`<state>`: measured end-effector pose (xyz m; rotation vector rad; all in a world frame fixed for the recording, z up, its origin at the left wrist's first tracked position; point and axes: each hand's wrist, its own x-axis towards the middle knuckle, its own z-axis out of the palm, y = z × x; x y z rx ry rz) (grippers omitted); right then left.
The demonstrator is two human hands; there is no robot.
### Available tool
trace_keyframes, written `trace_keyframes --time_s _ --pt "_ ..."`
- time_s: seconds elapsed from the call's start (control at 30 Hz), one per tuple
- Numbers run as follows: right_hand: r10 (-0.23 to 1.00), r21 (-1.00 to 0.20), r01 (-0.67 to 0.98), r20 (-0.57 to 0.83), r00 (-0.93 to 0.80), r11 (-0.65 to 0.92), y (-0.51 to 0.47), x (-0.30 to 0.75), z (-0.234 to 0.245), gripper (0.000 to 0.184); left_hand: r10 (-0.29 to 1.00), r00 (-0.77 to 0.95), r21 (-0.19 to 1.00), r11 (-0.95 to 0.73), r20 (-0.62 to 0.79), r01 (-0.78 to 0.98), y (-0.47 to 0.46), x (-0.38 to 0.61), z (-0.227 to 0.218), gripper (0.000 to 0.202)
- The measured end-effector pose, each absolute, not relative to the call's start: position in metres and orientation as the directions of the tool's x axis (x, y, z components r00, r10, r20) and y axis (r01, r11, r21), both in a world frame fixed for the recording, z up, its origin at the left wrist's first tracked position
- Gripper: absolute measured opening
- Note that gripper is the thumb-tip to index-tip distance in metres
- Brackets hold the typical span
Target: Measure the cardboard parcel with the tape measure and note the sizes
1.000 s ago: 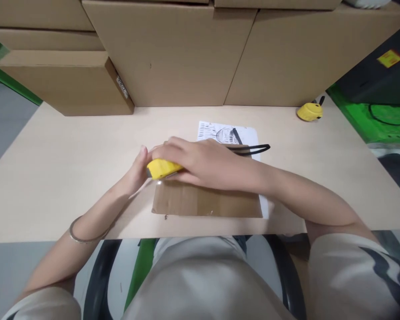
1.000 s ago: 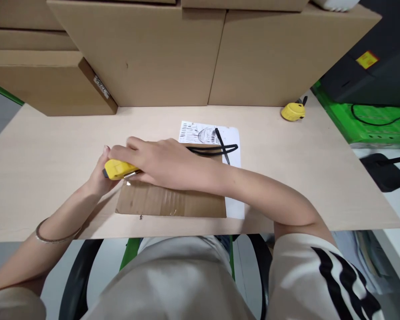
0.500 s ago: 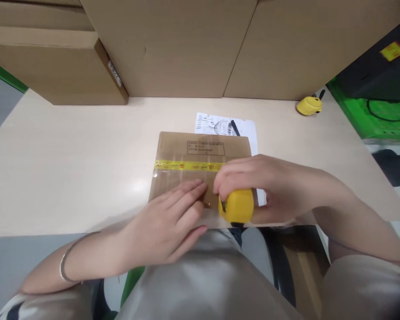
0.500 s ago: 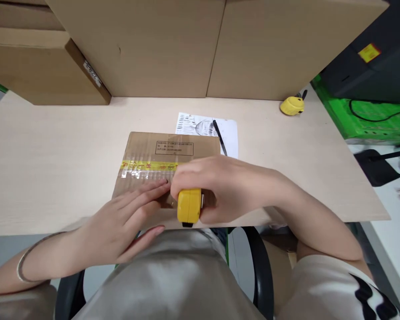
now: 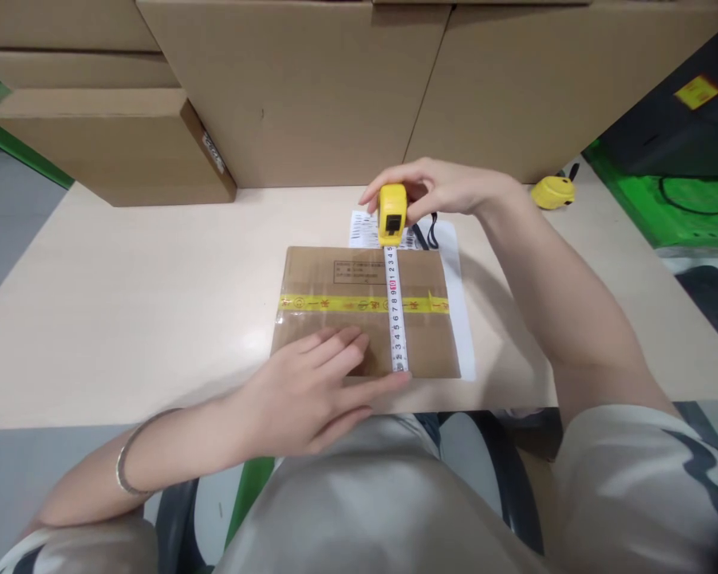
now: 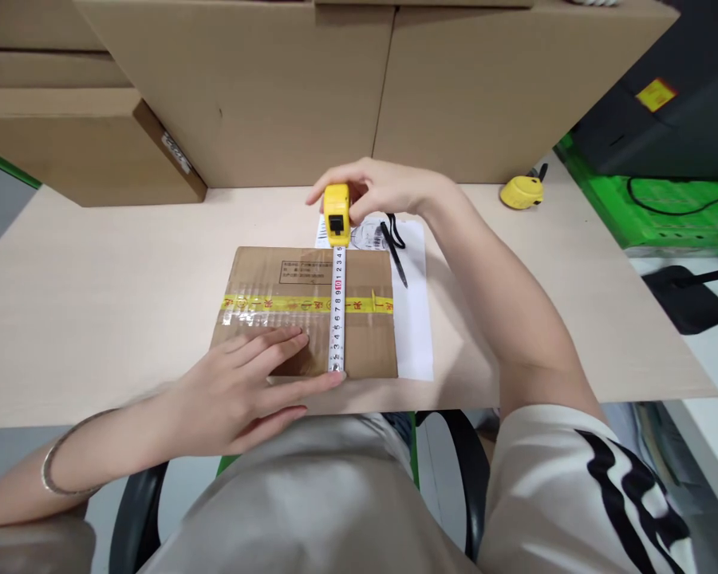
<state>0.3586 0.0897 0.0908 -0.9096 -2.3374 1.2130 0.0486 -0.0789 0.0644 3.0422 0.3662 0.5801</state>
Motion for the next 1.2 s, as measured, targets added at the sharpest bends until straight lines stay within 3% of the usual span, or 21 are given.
trace_keyframes --time_s 0.13,0.3,0.4,0.5,0.57,0.63,0.7,0.77,0.83,0.9,0.97,1.07,1.2 --pt "0.728 -0.866 0.347 0.029 -0.685 0.361 0.081 0.360 0.090 0.047 0.238 0.907 0.071 -0.971 0.346 0.228 -0.077 0.047 0.063 0.042" --pt "0.636 -0.756 0.354 0.104 -0.765 0.550 0.016 0.339 0.111 0.037 0.210 0.898 0.066 -0.978 0.388 0.200 -0.076 0.047 0.059 0.044" --pt "0.541 -0.743 0.307 0.087 -0.836 0.594 -0.038 0.323 0.112 0.029 0.259 0.848 0.250 -0.956 0.462 0.155 -0.076 0.048 0.057 0.048" --pt "0.640 -0.765 0.341 0.120 -0.759 0.547 -0.082 0.322 0.105 0.037 0.345 0.749 0.419 -0.903 0.566 0.100 -0.074 0.043 0.056 0.046" --pt "0.815 -0.843 0.350 0.165 -0.556 0.409 -0.097 0.331 0.099 0.047 0.463 0.615 0.496 -0.859 0.638 0.132 -0.068 0.035 0.055 0.046" --pt "0.973 -0.938 0.286 0.153 -0.172 0.198 -0.102 0.344 0.093 0.040 0.672 0.432 0.630 -0.732 0.602 0.261 -0.055 0.025 0.050 0.043" --pt "0.983 -0.986 0.165 0.048 0.179 0.018 -0.098 0.357 0.085 0.021 0.879 0.225 0.781 -0.478 0.421 0.402 -0.038 0.017 0.042 0.036" --pt "0.952 -0.992 0.058 -0.090 0.293 -0.112 -0.092 0.364 0.076 0.025 0.972 0.112 0.846 -0.234 0.205 0.479 -0.022 0.017 0.030 0.056" --pt "0.942 -0.974 -0.017 -0.223 0.251 -0.226 -0.089 0.366 0.067 0.030 0.976 0.214 0.901 -0.119 0.030 0.418 -0.010 0.021 0.019 0.076" --pt "0.941 -0.957 -0.058 -0.290 0.172 -0.284 -0.092 0.363 0.063 0.028 0.907 0.420 0.959 -0.091 -0.032 0.270 -0.004 0.025 0.011 0.082" --pt "0.964 -0.969 -0.096 -0.239 0.121 -0.228 -0.098 0.359 0.066 0.024 0.833 0.552 0.982 -0.127 0.027 0.143 -0.001 0.023 0.008 0.082" --pt "0.986 -0.990 -0.129 -0.072 0.151 -0.053 -0.110 0.356 0.085 0.017 0.804 0.564 0.945 -0.305 0.191 0.115 0.001 0.011 0.019 0.067" --pt "0.984 -0.994 0.085 0.081 0.156 0.068 -0.119 0.369 0.114 0.029 0.746 0.582 0.846 -0.504 0.324 0.175 0.006 -0.001 0.044 0.097"
